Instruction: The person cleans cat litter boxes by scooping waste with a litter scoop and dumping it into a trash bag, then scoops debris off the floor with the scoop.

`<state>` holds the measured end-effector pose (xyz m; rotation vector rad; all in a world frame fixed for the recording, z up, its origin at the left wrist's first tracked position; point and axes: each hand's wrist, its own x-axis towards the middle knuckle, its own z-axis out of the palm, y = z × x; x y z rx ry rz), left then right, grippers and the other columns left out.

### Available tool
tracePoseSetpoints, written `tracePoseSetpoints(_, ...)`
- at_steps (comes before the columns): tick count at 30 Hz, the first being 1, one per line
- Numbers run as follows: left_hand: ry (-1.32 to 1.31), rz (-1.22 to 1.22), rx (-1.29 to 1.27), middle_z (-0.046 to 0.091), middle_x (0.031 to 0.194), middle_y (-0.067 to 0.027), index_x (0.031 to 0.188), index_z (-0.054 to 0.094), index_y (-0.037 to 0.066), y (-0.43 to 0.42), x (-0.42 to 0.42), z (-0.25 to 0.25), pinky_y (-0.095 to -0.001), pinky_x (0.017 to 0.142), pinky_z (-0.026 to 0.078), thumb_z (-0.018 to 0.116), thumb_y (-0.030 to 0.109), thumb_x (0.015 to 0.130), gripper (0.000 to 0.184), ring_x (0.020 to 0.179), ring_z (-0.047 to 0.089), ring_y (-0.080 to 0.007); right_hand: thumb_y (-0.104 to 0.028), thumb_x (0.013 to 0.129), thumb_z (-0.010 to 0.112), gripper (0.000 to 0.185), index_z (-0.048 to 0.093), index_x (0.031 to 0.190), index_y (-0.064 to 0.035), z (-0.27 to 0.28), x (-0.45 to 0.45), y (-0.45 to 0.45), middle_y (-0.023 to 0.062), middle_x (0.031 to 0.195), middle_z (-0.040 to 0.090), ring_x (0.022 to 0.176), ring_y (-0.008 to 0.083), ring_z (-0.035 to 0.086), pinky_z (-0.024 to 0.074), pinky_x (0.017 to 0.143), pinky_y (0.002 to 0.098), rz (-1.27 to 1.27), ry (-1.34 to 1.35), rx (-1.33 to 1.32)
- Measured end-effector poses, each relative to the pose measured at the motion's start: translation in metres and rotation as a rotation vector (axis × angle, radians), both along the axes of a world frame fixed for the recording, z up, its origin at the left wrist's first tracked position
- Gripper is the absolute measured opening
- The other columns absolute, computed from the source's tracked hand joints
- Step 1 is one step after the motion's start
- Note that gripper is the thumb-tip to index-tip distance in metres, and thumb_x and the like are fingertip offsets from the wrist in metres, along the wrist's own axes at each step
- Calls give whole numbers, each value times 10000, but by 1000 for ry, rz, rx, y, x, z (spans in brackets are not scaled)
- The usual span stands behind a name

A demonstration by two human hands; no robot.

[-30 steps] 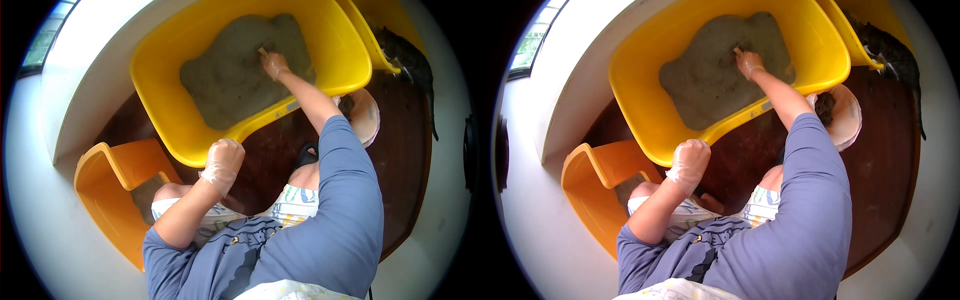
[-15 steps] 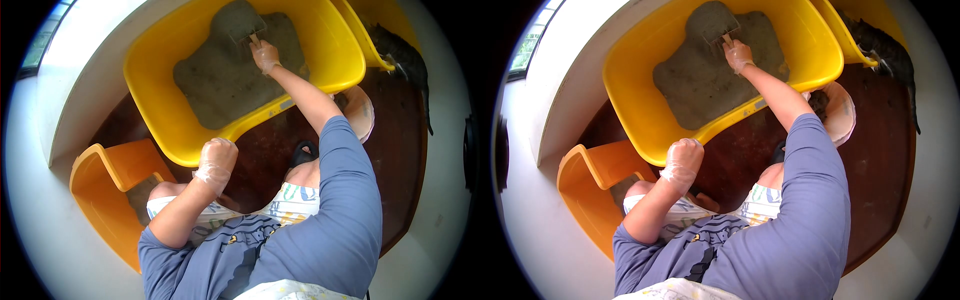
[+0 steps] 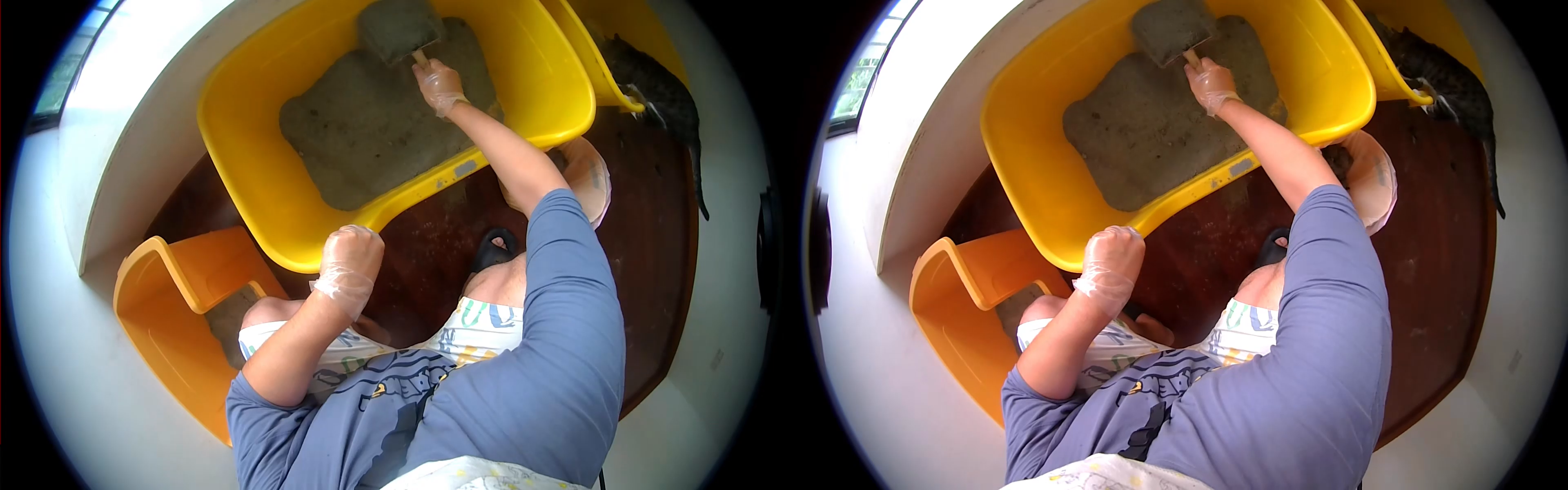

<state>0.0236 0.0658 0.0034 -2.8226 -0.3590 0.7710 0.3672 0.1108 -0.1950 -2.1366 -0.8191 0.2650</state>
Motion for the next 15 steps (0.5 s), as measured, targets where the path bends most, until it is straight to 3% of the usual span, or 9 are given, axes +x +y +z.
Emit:
tracePoseSetpoints(4, 29, -1, -7, 706, 754, -68, 799, 717, 96, 0, 2, 2, -302, 592, 548, 662, 132, 798, 66, 727, 711, -192, -395, 947, 614, 407, 653, 948, 10, -10, -2, -11, 300, 947, 687, 945, 477, 653, 528, 818, 511, 4, -49, -171)
tracePoseSetpoints(11, 27, -4, -23, 706, 758, -65, 802, 721, 104, 2, 2, 3, -297, 603, 550, 663, 132, 799, 64, 738, 711, -184, -415, 953, 586, 442, 675, 1019, 13, -48, -1, -20, 293, 1018, 690, 983, 471, 651, 523, 867, 501, 234, -59, -305)
tracePoseSetpoints(15, 44, -3, -35, 705, 755, -65, 807, 722, 105, 3, 3, 9, -294, 599, 550, 664, 132, 799, 64, 735, 711, -186, -407, 964, 573, 452, 674, 1017, 31, -10, -31, -26, 288, 1037, 689, 1008, 458, 649, 519, 896, 484, 279, 28, -396)
